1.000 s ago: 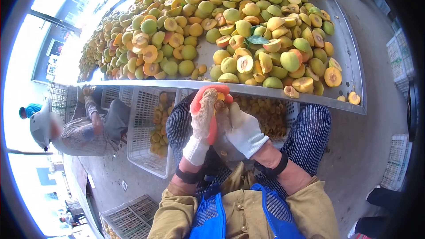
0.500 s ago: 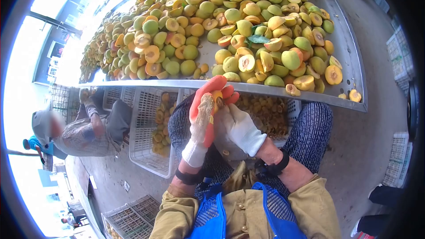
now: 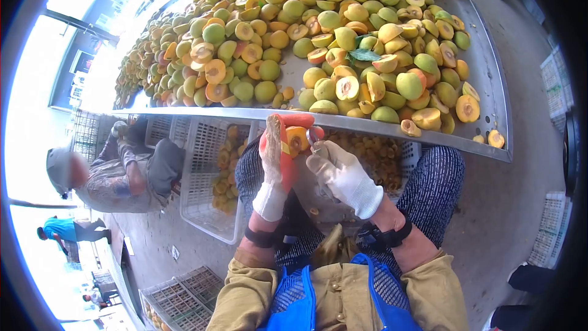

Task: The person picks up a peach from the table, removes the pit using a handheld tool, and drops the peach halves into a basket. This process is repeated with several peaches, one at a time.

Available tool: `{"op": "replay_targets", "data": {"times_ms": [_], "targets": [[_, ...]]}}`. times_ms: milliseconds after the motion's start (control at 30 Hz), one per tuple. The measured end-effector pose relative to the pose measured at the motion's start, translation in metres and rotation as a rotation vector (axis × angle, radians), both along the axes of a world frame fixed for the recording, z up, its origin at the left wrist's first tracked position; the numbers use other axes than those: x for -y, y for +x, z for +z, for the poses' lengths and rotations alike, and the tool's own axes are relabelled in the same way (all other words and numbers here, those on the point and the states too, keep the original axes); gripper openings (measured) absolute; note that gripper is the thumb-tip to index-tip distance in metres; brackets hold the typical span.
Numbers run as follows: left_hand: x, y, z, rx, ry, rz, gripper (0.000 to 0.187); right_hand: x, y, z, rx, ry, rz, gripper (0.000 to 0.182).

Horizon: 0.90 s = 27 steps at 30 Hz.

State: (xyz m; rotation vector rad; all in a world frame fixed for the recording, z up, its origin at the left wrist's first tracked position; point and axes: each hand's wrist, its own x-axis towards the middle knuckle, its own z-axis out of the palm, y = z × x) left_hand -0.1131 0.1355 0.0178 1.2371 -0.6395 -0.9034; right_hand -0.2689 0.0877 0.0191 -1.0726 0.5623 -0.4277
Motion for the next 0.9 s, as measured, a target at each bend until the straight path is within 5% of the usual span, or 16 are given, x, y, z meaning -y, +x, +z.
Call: {"op": "replay_targets", "data": {"times_ms": [67,100,300,700,900], "targets": [[-0.002,-0.006,0.01,-0.148,0.063,-0.019,0.068,-0.01,0.008,-0.006,-0.036,-0.46,-0.141,0.03],[-0.001,-0.007,0.005,-0.135,0.047,-0.001,0.068,-0.011,0.006,-0.008,-0.198,-0.505,-0.092,0.031],[-0.001,-0.02,0.016,-0.157,0.09,-0.037,0.07,-0.02,0.01,-0.019,-0.23,-0.665,-0.184,0.028],[-0.009,-0.014,0.001,-0.041,0.122,-0.032,0.064,-0.028,0.015,-0.028,-0.387,-0.674,-0.099,0.031],[-0.01,-0.01,0.01,-0.146,0.083,-0.183,0.065,-0.025,0.017,-0.033,-0.225,-0.505,-0.171,0.026]]}}
